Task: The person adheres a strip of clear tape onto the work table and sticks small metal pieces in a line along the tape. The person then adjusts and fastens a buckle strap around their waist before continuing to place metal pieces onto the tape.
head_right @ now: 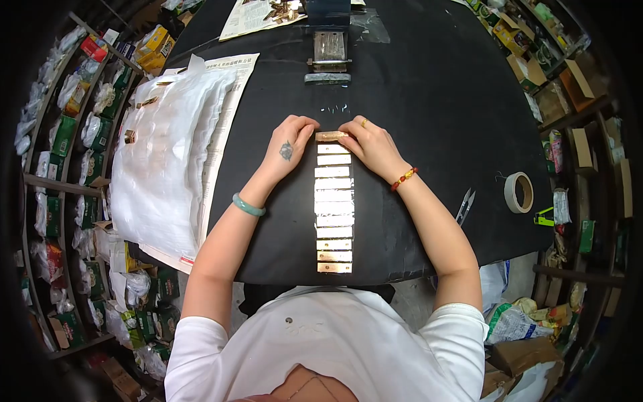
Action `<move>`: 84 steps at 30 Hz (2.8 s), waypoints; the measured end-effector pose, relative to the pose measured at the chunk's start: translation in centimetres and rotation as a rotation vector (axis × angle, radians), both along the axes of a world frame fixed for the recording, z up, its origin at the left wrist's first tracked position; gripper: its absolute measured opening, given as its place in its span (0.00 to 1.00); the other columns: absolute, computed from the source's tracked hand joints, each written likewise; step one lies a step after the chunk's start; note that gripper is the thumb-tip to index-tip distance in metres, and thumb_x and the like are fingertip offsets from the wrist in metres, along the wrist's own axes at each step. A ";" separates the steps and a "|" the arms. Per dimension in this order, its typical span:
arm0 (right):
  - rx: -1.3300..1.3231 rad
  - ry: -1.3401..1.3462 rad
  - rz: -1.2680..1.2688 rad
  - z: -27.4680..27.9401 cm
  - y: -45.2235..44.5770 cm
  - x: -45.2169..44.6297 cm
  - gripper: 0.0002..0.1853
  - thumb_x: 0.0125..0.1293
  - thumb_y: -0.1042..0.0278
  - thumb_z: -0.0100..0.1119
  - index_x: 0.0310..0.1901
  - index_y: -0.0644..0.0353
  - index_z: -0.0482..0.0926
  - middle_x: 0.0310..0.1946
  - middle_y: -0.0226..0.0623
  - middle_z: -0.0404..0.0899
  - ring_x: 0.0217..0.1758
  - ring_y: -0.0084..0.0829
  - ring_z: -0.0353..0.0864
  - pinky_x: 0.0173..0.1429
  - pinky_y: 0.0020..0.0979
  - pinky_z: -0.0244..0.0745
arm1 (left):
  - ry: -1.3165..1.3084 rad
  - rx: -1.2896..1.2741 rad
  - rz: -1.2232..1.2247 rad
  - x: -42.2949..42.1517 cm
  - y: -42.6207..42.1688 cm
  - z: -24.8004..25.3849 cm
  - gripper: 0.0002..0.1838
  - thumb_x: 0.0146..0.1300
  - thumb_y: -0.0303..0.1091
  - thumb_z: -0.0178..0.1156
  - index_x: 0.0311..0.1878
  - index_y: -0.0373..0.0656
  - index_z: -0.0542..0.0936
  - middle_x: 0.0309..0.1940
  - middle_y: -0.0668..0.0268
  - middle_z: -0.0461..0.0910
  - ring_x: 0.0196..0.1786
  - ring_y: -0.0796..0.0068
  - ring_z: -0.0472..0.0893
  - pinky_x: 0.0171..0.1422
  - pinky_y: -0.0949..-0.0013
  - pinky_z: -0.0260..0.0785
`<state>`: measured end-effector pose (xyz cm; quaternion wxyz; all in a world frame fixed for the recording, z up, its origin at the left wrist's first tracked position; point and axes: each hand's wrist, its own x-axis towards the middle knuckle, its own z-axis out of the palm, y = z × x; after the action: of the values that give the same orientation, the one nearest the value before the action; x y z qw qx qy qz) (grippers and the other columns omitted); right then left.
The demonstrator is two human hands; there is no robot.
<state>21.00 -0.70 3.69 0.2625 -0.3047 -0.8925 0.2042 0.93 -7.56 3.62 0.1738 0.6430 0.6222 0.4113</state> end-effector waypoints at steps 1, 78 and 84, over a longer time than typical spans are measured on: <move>-0.001 0.001 0.002 0.0 0.1 0.0 0.08 0.66 0.67 0.58 0.41 0.61 0.80 0.34 0.34 0.78 0.28 0.31 0.77 0.36 0.30 0.74 | 0.001 -0.001 0.002 -0.1 -0.2 0.1 0.10 0.67 0.26 0.51 0.41 0.36 0.82 0.35 0.62 0.78 0.29 0.76 0.74 0.36 0.76 0.66; -0.554 -0.428 1.278 0.4 -33.3 -10.2 0.13 0.60 0.70 0.63 0.46 0.65 0.78 0.37 0.33 0.76 0.34 0.26 0.72 0.41 0.24 0.70 | 0.046 -0.620 0.970 9.3 -48.8 -1.1 0.10 0.56 0.30 0.57 0.41 0.40 0.73 0.23 0.56 0.80 0.29 0.52 0.79 0.33 0.58 0.69; -1.188 -0.664 1.069 -0.6 -33.2 -10.9 0.15 0.62 0.73 0.62 0.50 0.65 0.77 0.34 0.28 0.75 0.31 0.17 0.67 0.38 0.18 0.65 | 0.089 -0.578 0.863 9.2 -49.4 -1.6 0.10 0.55 0.29 0.58 0.40 0.38 0.73 0.21 0.57 0.78 0.26 0.56 0.79 0.33 0.61 0.69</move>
<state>10.13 -33.94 3.08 -0.3456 0.0252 -0.6921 0.6332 10.13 -56.97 2.01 0.1324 0.2705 0.9256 0.2294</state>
